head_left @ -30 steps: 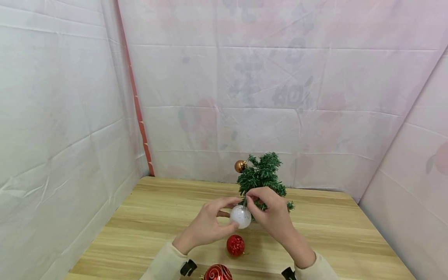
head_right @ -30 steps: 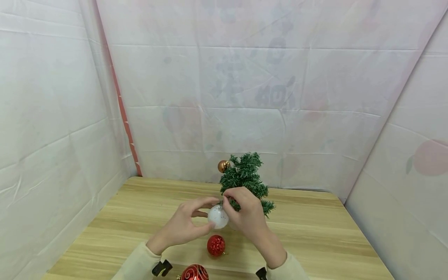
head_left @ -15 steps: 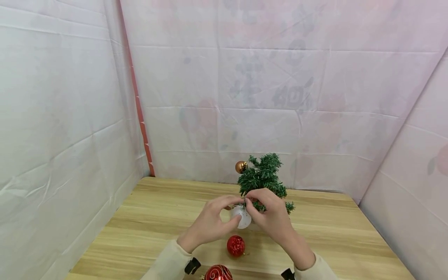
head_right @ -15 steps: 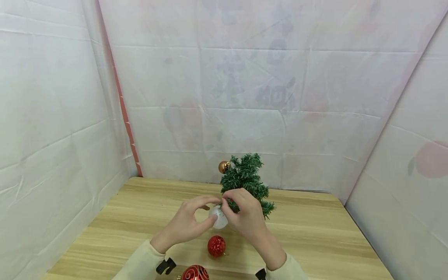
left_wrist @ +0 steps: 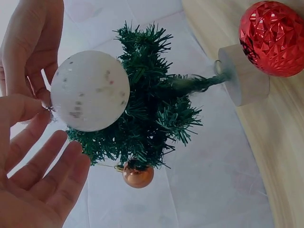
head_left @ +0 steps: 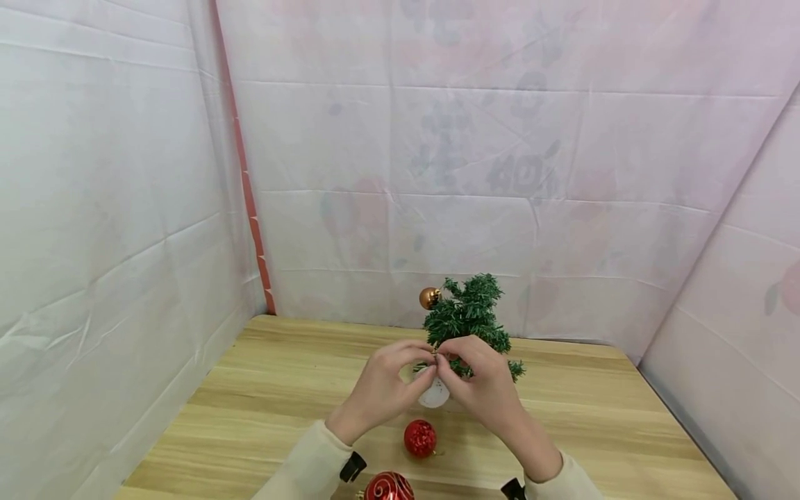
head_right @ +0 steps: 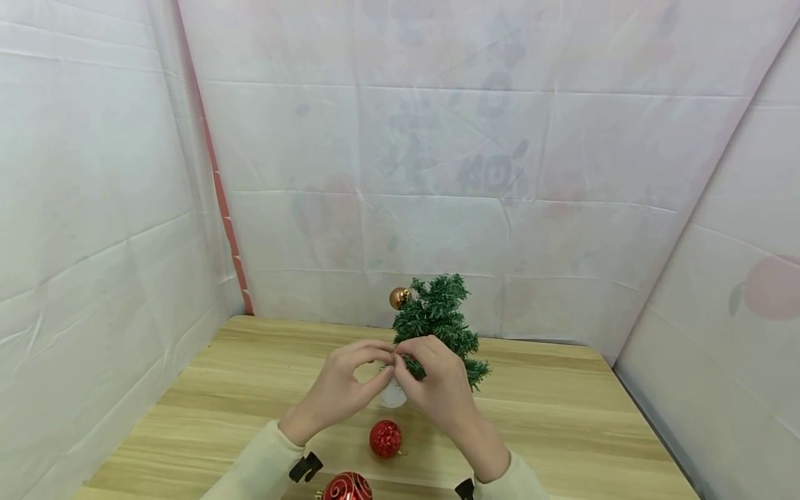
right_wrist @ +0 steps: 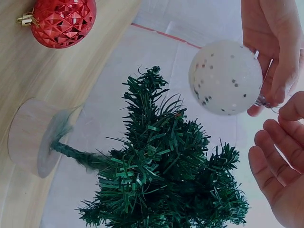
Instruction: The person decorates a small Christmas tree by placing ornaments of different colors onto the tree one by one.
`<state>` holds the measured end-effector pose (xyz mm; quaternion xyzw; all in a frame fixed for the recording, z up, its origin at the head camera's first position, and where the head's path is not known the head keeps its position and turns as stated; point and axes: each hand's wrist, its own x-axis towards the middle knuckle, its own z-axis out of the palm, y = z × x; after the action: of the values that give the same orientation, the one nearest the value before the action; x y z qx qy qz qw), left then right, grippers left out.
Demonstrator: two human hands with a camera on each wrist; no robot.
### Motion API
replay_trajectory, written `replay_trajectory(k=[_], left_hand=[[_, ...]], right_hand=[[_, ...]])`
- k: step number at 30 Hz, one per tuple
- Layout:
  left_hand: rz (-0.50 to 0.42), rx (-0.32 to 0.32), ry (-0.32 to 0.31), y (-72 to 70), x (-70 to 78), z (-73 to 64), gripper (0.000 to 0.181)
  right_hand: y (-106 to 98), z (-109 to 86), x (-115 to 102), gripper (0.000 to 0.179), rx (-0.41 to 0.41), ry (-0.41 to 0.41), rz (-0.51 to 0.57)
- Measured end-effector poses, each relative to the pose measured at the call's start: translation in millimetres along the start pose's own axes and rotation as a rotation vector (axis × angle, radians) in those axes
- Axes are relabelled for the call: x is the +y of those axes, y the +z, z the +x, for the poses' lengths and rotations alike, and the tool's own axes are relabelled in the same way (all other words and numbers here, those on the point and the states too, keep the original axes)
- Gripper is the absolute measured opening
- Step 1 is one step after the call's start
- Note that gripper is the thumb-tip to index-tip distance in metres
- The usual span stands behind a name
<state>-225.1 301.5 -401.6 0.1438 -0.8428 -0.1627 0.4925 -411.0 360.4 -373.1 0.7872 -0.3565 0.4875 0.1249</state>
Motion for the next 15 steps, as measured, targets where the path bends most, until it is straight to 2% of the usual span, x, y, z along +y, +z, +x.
replay_trajectory(k=[6,10,15], left_hand=[[0.01,0.023,0.011,-0.5,-1.2,7.2,0.012],[-0.006,0.022,0.009,0.8,-3.6,11.0,0.01],[-0.032,0.018,-0.031,3.7,-6.4,13.3,0.008]], right_hand=[[-1,1.2,-1,0.022,0.003,0.005,-0.005],[-2,1.3,-1,0.02,-0.011,0.038,-0.009],[-3,0.0,1,0.018,-0.039,0.09,-0.064]])
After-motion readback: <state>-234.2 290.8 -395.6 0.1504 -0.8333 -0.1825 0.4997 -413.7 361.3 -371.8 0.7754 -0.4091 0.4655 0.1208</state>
